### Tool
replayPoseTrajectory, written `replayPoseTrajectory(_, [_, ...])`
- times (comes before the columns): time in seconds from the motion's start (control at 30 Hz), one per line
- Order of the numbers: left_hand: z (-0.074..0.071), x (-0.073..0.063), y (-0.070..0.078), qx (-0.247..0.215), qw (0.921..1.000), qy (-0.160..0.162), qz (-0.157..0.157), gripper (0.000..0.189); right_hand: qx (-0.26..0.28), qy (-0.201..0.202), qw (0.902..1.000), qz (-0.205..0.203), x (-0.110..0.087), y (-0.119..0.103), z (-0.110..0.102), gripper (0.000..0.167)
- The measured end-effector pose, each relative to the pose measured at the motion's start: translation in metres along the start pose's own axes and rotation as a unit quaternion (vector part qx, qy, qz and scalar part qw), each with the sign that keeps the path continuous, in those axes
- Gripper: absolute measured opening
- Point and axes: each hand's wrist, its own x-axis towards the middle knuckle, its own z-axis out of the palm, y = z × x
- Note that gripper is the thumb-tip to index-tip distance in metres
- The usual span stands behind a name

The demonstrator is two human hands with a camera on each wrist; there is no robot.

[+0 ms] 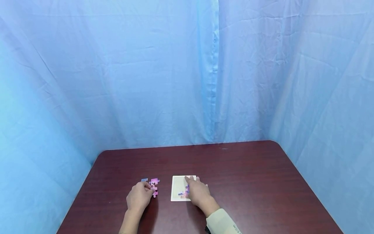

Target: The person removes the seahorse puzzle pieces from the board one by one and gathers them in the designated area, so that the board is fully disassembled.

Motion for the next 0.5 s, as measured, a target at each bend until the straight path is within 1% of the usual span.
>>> replayPoseTrajectory(0.27, [-0.0004,0.0024,0.0,0.007,0.9998,-0.009,-0.017,0.013,-0.009,-0.008,0.9999,-0.003,-0.0005,0.0007,0.0022,0.072])
replayPoseTrajectory(0.5, [0.0003,0.0045,0.0007,0.005,0.9998,-0.009,-0.018,0.013,-0.008,-0.005,0.9999,-0.003,0.0,0.0003,0.0008,0.07])
